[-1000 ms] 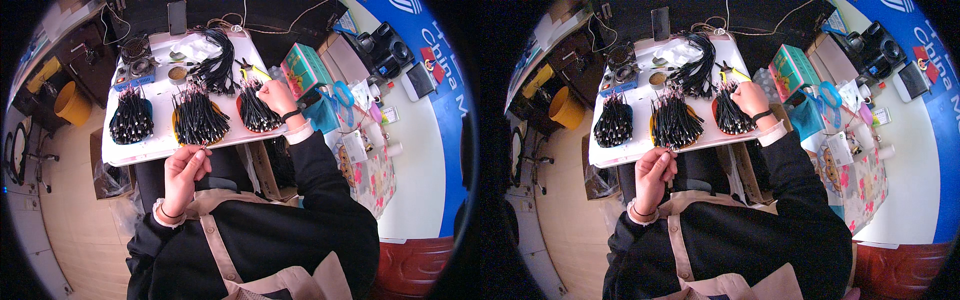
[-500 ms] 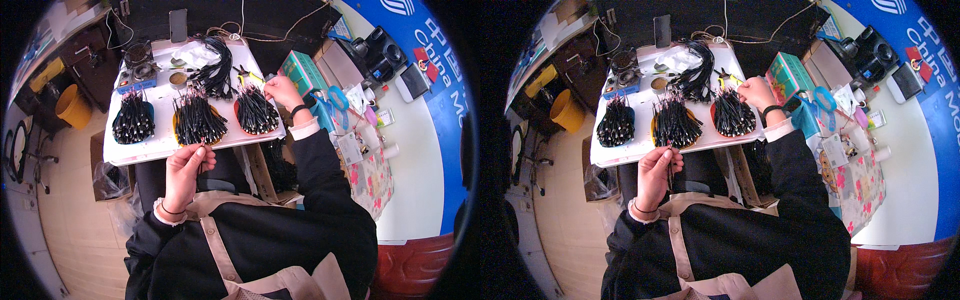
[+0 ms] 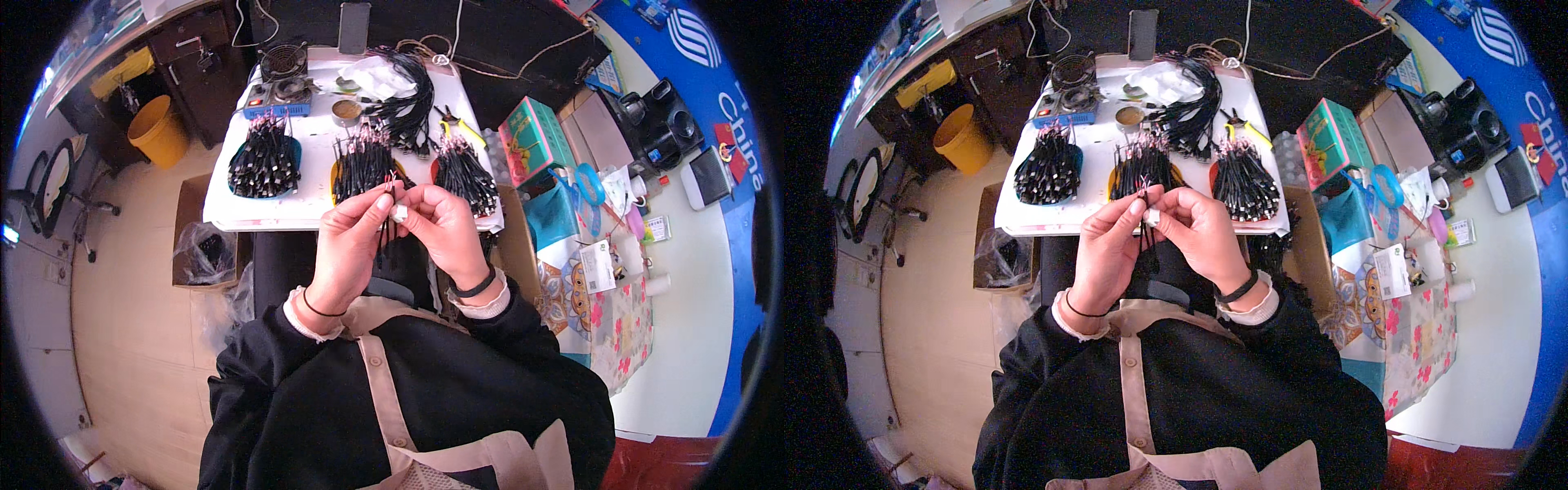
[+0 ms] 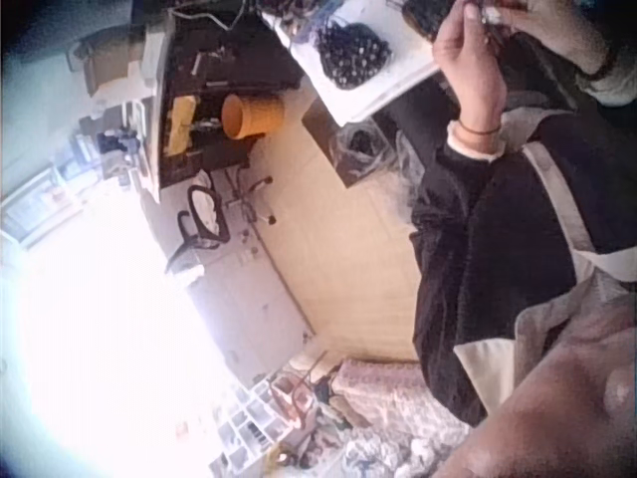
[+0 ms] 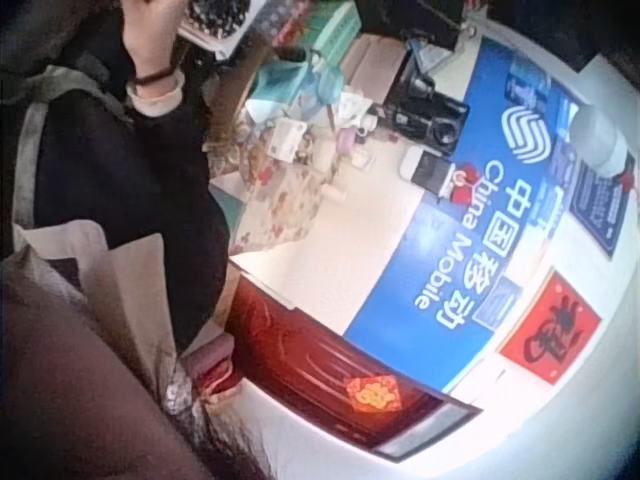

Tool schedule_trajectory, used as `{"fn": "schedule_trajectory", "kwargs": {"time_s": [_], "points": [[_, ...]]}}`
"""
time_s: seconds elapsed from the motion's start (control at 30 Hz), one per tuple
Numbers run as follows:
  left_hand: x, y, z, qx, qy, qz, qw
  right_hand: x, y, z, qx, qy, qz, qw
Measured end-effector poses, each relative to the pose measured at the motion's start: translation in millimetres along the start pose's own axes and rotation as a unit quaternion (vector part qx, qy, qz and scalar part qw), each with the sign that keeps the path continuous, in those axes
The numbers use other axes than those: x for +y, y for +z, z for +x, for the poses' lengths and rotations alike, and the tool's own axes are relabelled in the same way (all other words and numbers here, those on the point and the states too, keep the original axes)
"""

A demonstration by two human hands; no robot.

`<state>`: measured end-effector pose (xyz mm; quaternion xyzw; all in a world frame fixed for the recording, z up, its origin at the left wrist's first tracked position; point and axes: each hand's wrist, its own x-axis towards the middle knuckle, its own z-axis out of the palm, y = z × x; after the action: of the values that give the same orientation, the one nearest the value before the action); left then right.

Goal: The person unpacks bundles of black wires from a cardboard box and places them on a table. They then pick individual wires and attach small white plastic connectors to the ends, placing the finished units into a blue tray.

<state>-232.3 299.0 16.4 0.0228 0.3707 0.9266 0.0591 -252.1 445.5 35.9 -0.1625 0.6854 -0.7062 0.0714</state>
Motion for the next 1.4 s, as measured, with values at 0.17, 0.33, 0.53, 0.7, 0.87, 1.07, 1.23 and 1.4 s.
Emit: {"fn": "schedule_trajectory", "kwargs": {"time_s": [0.17,0.33,0.53,0.7,0.87,1.07,1.23,1.4], "points": [[5,-5,-6,0.013,0.0,-0.008,1.0,-2,5,3,-0.015,-0.002,-0.008,1.0],[8,-9,-10,-0.021,-0.001,0.046,0.999,-17,-15,16,-0.013,-0.077,-0.048,0.996],[7,-11,-10,-0.029,0.01,0.101,0.994,-25,-17,28,-0.077,-0.037,-0.043,0.995],[6,-12,-11,0.01,0.044,0.151,0.988,-22,-8,16,-0.017,-0.041,-0.085,0.995],[5,-10,-13,0.004,0.05,0.167,0.985,-17,4,6,0.013,-0.042,-0.104,0.994],[7,-12,-14,-0.019,0.015,0.089,0.996,-14,3,6,-0.017,-0.089,-0.058,0.994],[4,-14,-14,-0.025,-0.016,-0.008,1.0,4,4,6,-0.064,0.087,0.277,0.955],[5,-19,-12,-0.045,-0.027,0.001,0.999,8,1,9,-0.076,0.131,0.322,0.935]]}}
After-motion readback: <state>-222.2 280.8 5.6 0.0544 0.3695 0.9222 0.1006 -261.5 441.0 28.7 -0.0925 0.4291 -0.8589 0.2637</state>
